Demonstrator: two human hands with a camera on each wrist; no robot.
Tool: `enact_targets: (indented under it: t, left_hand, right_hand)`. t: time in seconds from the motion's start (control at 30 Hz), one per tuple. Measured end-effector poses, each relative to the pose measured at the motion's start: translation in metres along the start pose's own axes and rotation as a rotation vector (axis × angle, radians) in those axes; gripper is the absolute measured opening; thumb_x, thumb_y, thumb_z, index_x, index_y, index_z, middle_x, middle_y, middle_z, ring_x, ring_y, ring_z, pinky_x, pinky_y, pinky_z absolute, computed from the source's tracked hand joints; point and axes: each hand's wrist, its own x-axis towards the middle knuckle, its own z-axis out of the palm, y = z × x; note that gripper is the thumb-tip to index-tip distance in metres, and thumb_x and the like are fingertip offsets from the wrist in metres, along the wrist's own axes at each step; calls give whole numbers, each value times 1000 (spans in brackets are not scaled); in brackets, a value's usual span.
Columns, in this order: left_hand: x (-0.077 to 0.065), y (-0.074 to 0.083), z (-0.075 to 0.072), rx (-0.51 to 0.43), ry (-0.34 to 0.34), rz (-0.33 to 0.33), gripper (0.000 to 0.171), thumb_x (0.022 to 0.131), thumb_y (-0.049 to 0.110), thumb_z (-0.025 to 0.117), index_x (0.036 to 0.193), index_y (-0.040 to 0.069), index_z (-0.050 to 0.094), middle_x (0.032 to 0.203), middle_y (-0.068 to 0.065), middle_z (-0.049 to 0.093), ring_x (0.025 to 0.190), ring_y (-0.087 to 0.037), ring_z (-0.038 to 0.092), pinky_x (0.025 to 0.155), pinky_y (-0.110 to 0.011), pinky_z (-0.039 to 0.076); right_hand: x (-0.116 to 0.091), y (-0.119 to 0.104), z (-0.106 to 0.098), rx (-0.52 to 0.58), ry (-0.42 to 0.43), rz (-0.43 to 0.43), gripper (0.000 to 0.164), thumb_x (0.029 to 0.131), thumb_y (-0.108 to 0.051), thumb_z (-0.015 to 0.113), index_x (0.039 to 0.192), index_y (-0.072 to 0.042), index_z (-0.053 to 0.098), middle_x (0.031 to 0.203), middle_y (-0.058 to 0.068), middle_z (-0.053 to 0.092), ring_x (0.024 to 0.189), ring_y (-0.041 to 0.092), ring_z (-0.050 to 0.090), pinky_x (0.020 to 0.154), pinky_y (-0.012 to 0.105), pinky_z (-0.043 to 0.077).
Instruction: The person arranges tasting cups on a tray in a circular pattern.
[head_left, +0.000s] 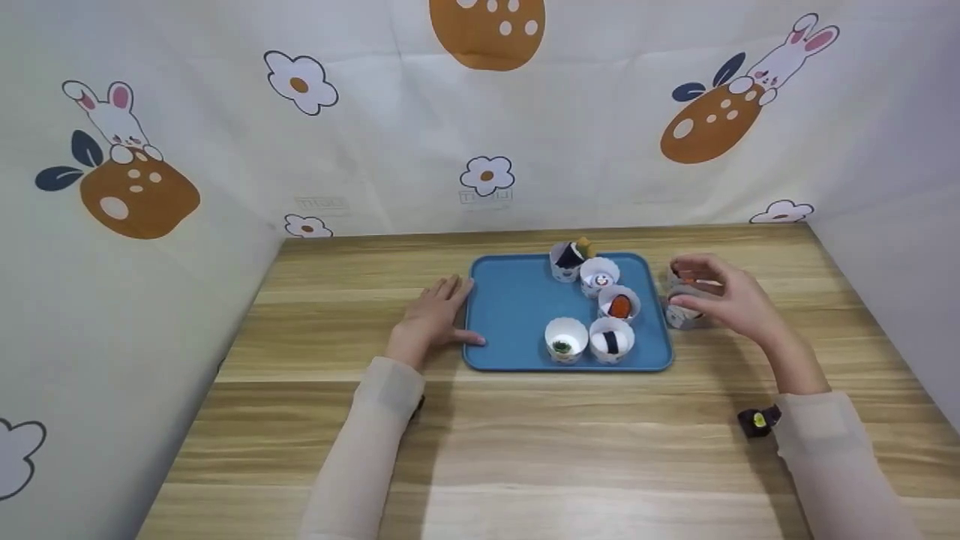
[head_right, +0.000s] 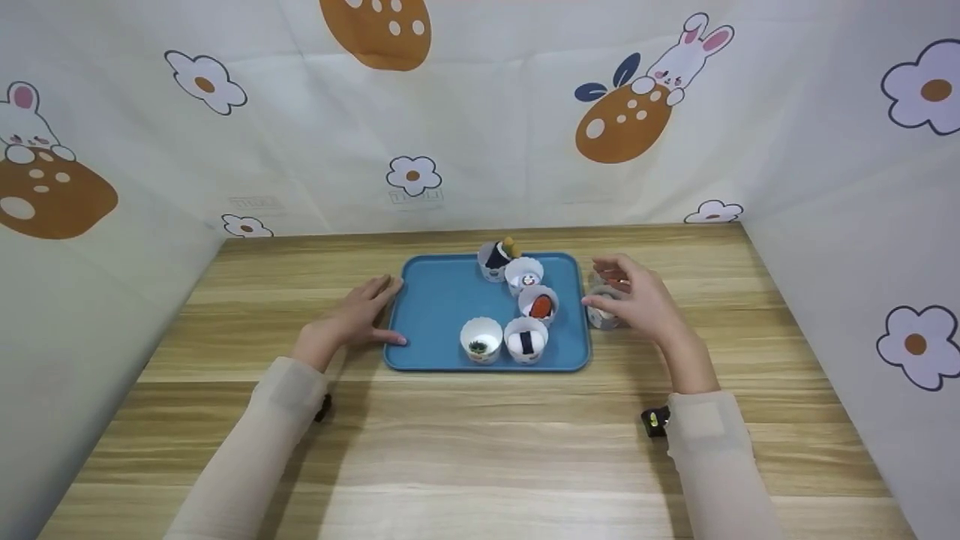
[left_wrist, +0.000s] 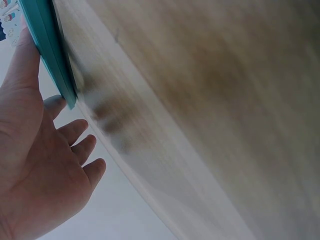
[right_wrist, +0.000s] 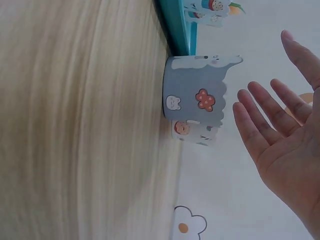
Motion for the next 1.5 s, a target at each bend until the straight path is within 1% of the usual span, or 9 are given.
enact_targets:
  t: [0.13,0.23,0.5,0.6,0.7,0.83,0.93,1.2,1.5]
  left_hand:
    - [0,-1,0,-7,2,-3,109,81,63,70,162,17,13,169,-15,9,156,-36,8,128,-49,11]
    - [-1,-1,0,-9,2,-1,109,81,64,70,162,17,13,169,-15,9,156,-36,8,128,-50,11]
    - [0,-1,0,-23,12,14,107,83,61,70,161,15,14,168,-17,12,156,-37,9,128,-50,12]
    - [0,-1,-1,-18,10,15,108,83,62,70,162,15,14,168,-17,11,156,-37,9,128,-50,12]
    - [0,-1,-1,-18,8,15,108,82,62,70,162,16,13,168,-17,11,156,-37,9,128,-50,12]
    - [0,-1,-1,-19,6,14,108,83,62,70,162,16,13,168,-17,11,156,-37,9,128,-50,11]
    - [0,-1,-1,-22,0,11,108,82,62,70,162,17,12,168,-16,9,156,-37,8,128,-49,10]
    - [-1,-1,-1,-38,2,10,108,82,62,71,162,18,13,168,-16,10,156,-37,7,128,-49,9]
    - [-1,-1,-1,-13,-1,22,108,83,61,71,162,15,13,168,-18,10,156,-38,8,129,-49,9]
  right_hand:
    - [-1,6,-1,28,-2,-6,61,89,-18,76,140,0,49,137,23,55,118,4,60,98,8,47]
    - [-1,9,-2,47,-2,-12,63,87,-13,77,140,3,47,135,21,56,118,1,60,98,7,46]
    - [-2,16,-5,55,13,-18,67,82,-7,81,138,8,47,124,2,60,112,0,60,97,5,45]
    - [-3,19,-7,42,16,-18,66,82,-6,81,137,8,48,122,-1,59,110,0,60,96,4,45]
    - [-4,20,-9,29,12,-6,65,83,-7,80,136,8,48,122,4,59,109,0,59,95,3,44]
    - [-6,21,-11,11,-2,23,63,84,-10,80,135,7,49,127,18,58,108,0,57,95,1,42]
    - [-7,22,-13,4,-12,33,62,84,-10,80,135,8,49,129,23,57,109,-2,56,95,0,41]
    - [-9,27,-15,8,-25,50,64,83,-9,80,135,10,47,130,26,57,107,-2,55,94,1,42]
    - [-11,31,-15,25,-31,68,64,83,-5,79,134,13,45,130,29,54,106,-6,54,94,1,43]
